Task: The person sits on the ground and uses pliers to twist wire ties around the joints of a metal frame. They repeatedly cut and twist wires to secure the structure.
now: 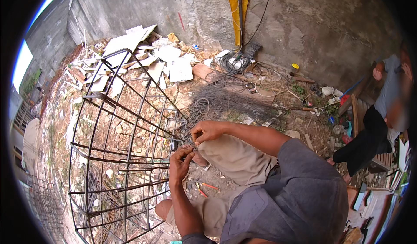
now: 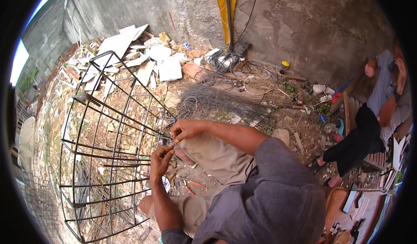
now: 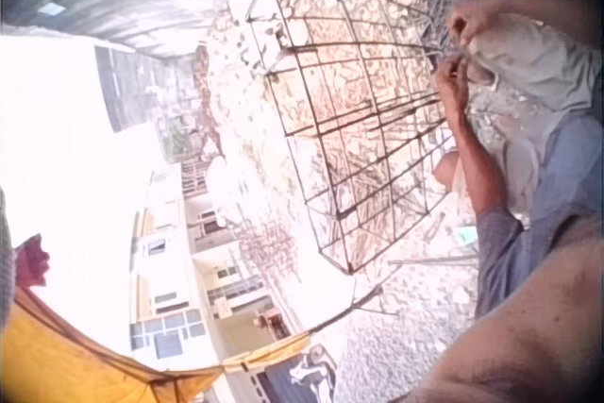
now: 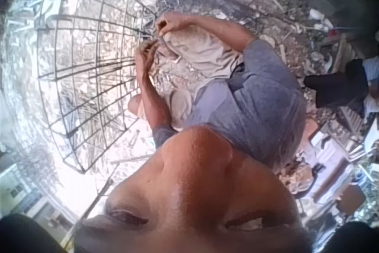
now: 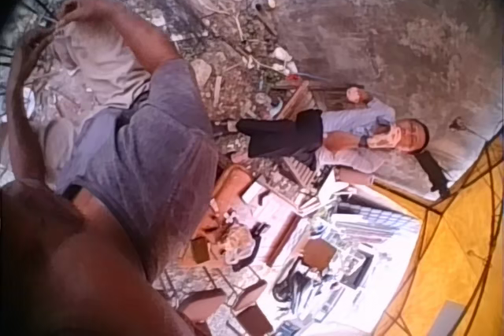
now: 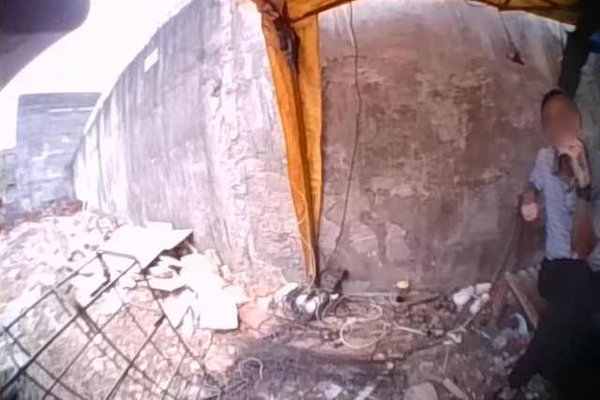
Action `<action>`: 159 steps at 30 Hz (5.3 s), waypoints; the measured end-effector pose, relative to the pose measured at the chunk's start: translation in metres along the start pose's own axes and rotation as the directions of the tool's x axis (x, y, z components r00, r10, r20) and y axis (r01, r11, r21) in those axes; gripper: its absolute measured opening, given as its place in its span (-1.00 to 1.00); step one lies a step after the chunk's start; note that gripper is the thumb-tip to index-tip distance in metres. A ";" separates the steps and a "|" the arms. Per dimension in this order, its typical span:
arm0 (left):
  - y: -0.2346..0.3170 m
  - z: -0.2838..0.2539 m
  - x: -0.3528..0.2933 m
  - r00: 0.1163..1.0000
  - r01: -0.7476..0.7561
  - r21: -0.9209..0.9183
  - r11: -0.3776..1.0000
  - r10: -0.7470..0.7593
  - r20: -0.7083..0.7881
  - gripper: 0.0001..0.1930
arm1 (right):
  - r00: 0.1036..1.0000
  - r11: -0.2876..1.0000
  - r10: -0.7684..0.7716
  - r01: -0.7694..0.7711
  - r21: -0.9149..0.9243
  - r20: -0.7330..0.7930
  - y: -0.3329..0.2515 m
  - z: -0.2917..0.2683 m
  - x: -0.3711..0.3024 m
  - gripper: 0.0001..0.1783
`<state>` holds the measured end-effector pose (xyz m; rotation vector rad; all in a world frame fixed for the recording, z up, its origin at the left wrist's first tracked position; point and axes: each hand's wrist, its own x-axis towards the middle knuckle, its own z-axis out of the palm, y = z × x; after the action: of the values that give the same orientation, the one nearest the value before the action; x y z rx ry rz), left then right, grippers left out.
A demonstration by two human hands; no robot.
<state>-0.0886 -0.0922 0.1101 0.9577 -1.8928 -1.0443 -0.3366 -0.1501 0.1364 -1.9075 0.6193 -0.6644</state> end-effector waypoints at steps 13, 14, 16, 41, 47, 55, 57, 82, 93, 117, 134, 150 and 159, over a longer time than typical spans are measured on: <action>-0.010 -0.014 0.000 0.940 0.040 -0.366 0.930 -0.159 -0.301 -0.80 | 0.964 0.997 0.049 -0.032 0.070 -0.260 0.002 0.034 0.004 -0.71; -0.011 -0.016 0.000 0.922 0.030 -0.363 0.931 -0.166 -0.350 -0.81 | 0.951 0.988 0.066 -0.020 0.153 -0.303 0.004 0.049 0.003 -0.72; -0.013 -0.020 -0.001 0.909 0.041 -0.391 0.919 -0.197 -0.368 -0.80 | 0.928 0.933 0.185 -0.062 0.354 -0.324 0.006 0.070 0.006 -0.74; 0.017 -0.021 -0.021 0.775 0.615 -0.482 0.624 -0.593 0.221 -0.66 | 0.995 0.959 -0.098 0.090 -0.270 -0.018 -0.050 0.009 0.010 -0.75; 0.008 -0.017 -0.019 0.777 0.544 -0.631 0.553 -0.616 0.130 -0.69 | 0.980 0.915 -0.176 0.127 -0.382 -0.095 -0.050 0.009 0.005 -0.61; 0.012 -0.010 -0.015 0.759 0.586 -0.668 0.459 -0.599 0.255 -0.71 | 0.972 0.847 -0.195 0.101 -0.523 -0.128 -0.050 0.004 -0.002 -0.65; 0.011 -0.007 -0.013 0.760 0.558 -0.700 0.446 -0.613 0.216 -0.72 | 0.972 0.794 -0.204 0.095 -0.600 -0.116 -0.053 0.003 0.001 -0.70; 0.000 -0.005 -0.006 0.944 0.243 -0.414 0.877 -0.312 -0.107 -0.73 | 0.926 0.505 -0.375 0.177 -0.845 -0.031 -0.048 -0.010 0.025 -0.77; -0.011 -0.013 -0.011 0.911 0.258 -0.487 0.835 -0.378 -0.165 -0.70 | 0.936 0.482 -0.351 0.150 -0.863 -0.033 -0.060 -0.006 0.042 -0.79; 0.002 -0.013 -0.015 0.851 0.116 -0.151 0.982 -0.177 -0.495 -0.81 | 0.916 0.595 -0.346 0.047 -0.803 -0.202 -0.059 -0.003 0.043 -0.77; 0.031 -0.009 -0.029 0.995 0.052 0.012 0.999 -0.051 -0.090 -0.83 | 0.975 0.802 -0.072 -0.068 -0.593 -0.209 -0.050 -0.018 0.019 -0.77; 0.032 -0.015 -0.041 0.940 -0.018 -0.719 0.695 -0.233 -0.248 -0.84 | 0.887 0.717 0.210 -0.426 0.552 0.411 -0.032 0.060 -0.031 -0.66; 0.023 -0.021 -0.031 0.952 0.014 -0.929 0.369 -0.290 -0.101 -0.80 | 0.978 0.633 0.189 -0.052 0.772 -0.089 -0.039 0.054 -0.037 -0.78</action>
<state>-0.0626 -0.0637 0.1312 0.5076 -0.6978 -1.7199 -0.3210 -0.0755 0.1459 -0.9968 0.4468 -0.8337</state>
